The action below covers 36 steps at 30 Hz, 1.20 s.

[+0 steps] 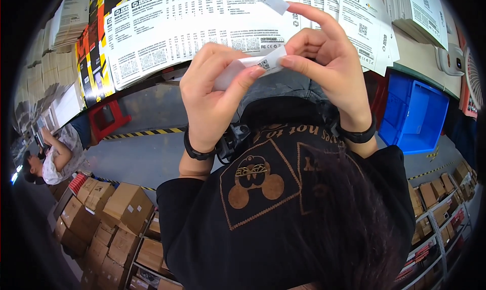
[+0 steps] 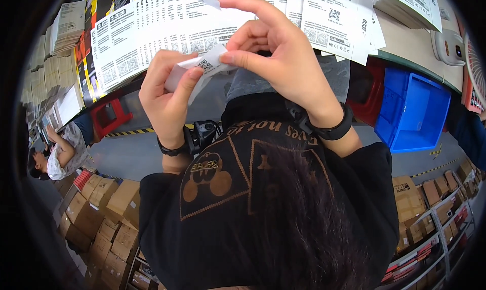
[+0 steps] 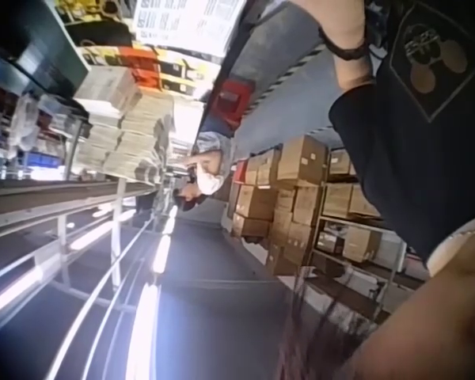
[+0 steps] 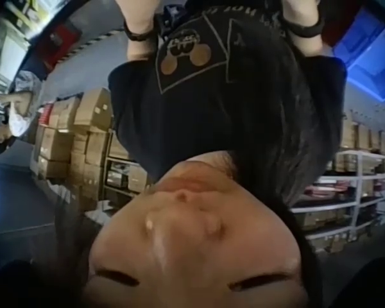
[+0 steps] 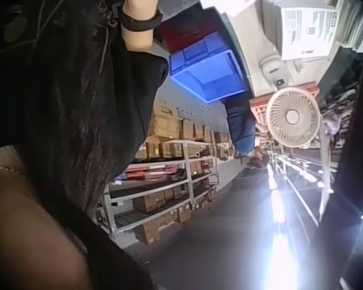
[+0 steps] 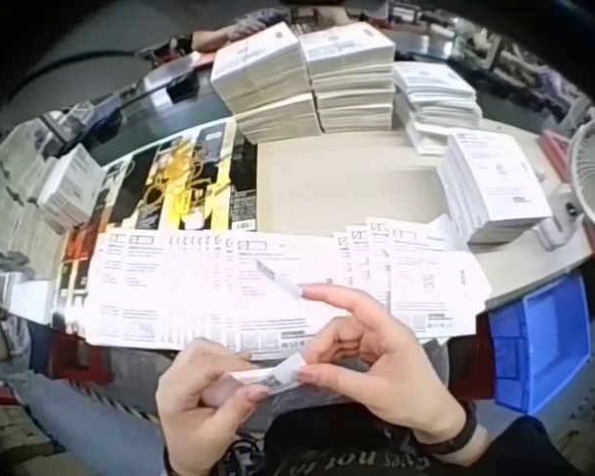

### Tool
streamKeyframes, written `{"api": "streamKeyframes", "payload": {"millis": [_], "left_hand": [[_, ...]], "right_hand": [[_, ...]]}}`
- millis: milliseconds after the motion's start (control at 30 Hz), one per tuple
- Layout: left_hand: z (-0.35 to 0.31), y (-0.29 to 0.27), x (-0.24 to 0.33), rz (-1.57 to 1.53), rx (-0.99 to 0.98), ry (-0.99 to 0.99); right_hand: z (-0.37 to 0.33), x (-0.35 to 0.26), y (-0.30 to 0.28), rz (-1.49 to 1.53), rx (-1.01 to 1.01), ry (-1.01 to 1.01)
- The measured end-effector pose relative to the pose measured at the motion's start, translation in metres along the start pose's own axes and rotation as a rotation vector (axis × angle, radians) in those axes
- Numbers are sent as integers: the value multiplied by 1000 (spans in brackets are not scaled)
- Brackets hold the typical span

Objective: The person removes a rubber band from a stack of labels, spreads them across the table, and peels small stickers from a sheet to apply them onto each label. After applying the stickers, the person gathers the labels back into a stack.

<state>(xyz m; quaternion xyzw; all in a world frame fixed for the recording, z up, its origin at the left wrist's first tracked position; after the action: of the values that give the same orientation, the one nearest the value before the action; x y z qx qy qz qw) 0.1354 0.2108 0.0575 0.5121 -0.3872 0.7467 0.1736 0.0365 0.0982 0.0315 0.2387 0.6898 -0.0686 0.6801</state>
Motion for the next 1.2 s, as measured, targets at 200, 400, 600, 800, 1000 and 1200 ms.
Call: {"api": "streamKeyframes", "payload": {"millis": [200,400,600,800,1000,1200], "left_hand": [[-3,6,-4,-38,-77,-78],[-2,6,-1,106,-117,-68],[-5,6,8,453,-47,448],[-14,13,-15,635,-218,322],[-15,13,-20,673,-247,294],[-14,13,-20,658,-251,287]], "right_hand": [[4,-9,-1,-183,105,-124],[4,-6,-7,-143,100,-122],[19,0,-38,29,367,-114],[39,7,-28,249,84,-719],[43,30,-37,-42,398,2],[45,31,-37,-73,392,19]]}}
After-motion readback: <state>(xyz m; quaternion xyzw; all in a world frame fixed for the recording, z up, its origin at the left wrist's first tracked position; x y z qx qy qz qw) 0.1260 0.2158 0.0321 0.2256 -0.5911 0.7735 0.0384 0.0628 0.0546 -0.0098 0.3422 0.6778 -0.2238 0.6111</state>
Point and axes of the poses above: each hand's wrist, its own z-axis towards the middle knuckle, its own y-axis out of the palm, x = y × z, the point moved 8 cm from there along z, towards the middle knuckle
